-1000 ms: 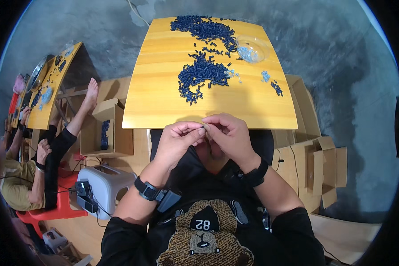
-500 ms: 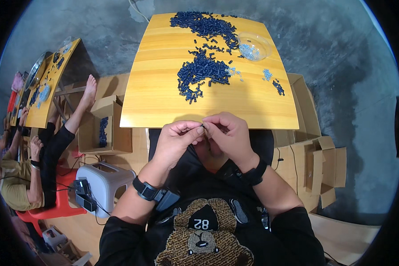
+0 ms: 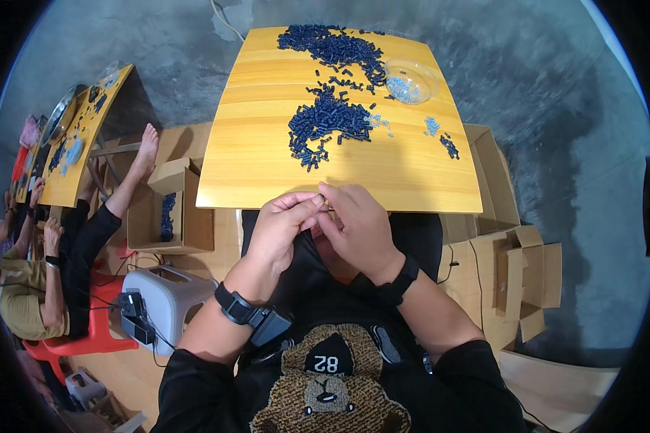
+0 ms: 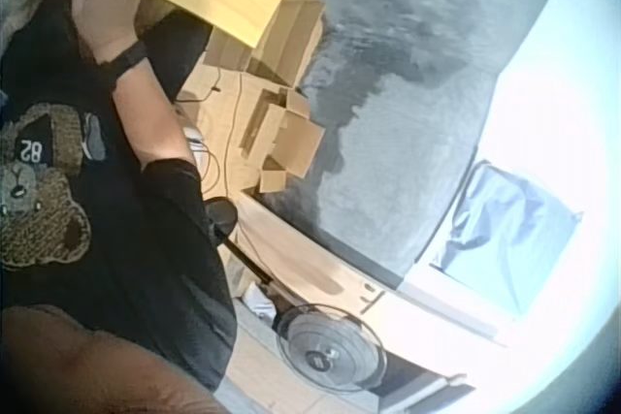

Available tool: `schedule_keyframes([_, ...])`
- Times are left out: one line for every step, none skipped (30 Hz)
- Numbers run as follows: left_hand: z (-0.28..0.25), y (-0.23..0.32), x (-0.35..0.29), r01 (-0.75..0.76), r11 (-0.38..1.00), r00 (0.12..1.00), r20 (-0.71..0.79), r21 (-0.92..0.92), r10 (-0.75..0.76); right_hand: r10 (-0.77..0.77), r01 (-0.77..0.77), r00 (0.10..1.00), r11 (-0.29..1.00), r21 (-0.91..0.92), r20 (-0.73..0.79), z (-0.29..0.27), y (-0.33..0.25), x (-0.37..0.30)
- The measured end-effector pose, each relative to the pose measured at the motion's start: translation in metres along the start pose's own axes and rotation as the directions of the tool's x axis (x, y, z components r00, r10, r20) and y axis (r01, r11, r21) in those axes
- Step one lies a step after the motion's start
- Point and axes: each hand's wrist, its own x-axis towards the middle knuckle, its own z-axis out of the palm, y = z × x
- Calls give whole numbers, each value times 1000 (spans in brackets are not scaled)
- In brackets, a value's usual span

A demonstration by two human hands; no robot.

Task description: Assembling small plastic and metal components at a wooden table.

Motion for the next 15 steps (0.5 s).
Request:
schedule_keyframes([3, 1, -1, 18, 999, 999, -31, -32, -19, 12, -12, 1000, 1000, 7, 10, 1, 1, 0])
schedule_keyframes([5, 1, -3, 34, 997, 997, -62, -65, -38, 23, -23, 1000, 1000, 15, 20, 1, 2, 0])
schedule_keyframes([5, 1, -4, 32, 997, 997, -61, -64, -36, 21, -22, 1000, 1000, 14, 19, 1, 1, 0])
schedule_keyframes([5, 0, -5, 43, 996, 998, -53, -79, -47, 4, -3, 1000, 1000, -10, 26, 1, 1, 0])
schedule_keyframes([5, -1, -6, 54, 994, 997, -44, -94, -58, -14, 15, 999, 999, -35, 33, 0, 0, 0])
schedule_keyframes([7, -1, -8, 52, 994, 998, -43, -95, -56, -16, 17, 999, 999, -36, 33, 1, 0, 0])
schedule_keyframes([8, -1, -10, 74, 992, 995, -56, -101, -80, -30, 32, 999, 999, -42, 40, 1, 1, -1])
schedule_keyframes([8, -2, -12, 97, 990, 992, -69, -106, -105, -43, 45, 998, 998, -48, 46, 2, 2, -3])
schedule_keyframes([8, -4, -12, 97, 990, 992, -68, -106, -105, -43, 45, 998, 998, -49, 45, 2, 2, -4])
schedule_keyframes([7, -7, -12, 101, 988, 992, -60, -119, -109, -34, 37, 998, 998, -45, 55, 3, 2, -5])
schedule_keyframes([6, -7, -12, 103, 986, 993, -51, -132, -110, -28, 31, 998, 999, -43, 64, 2, 1, -5])
schedule_keyframes([6, -8, -13, 100, 986, 993, -50, -131, -107, -31, 33, 998, 998, -44, 62, 0, 0, -4])
schedule_keyframes([5, -9, -14, 103, 987, 993, -40, -125, -109, -41, 45, 995, 998, -43, 91, -2, 0, -4])
schedule_keyframes([4, -10, -14, 108, 987, 993, -30, -119, -112, -49, 55, 991, 998, -42, 121, -3, 1, -5])
schedule_keyframes([4, -9, -15, 106, 987, 994, -27, -119, -110, -50, 56, 992, 997, -44, 119, -5, 1, -4])
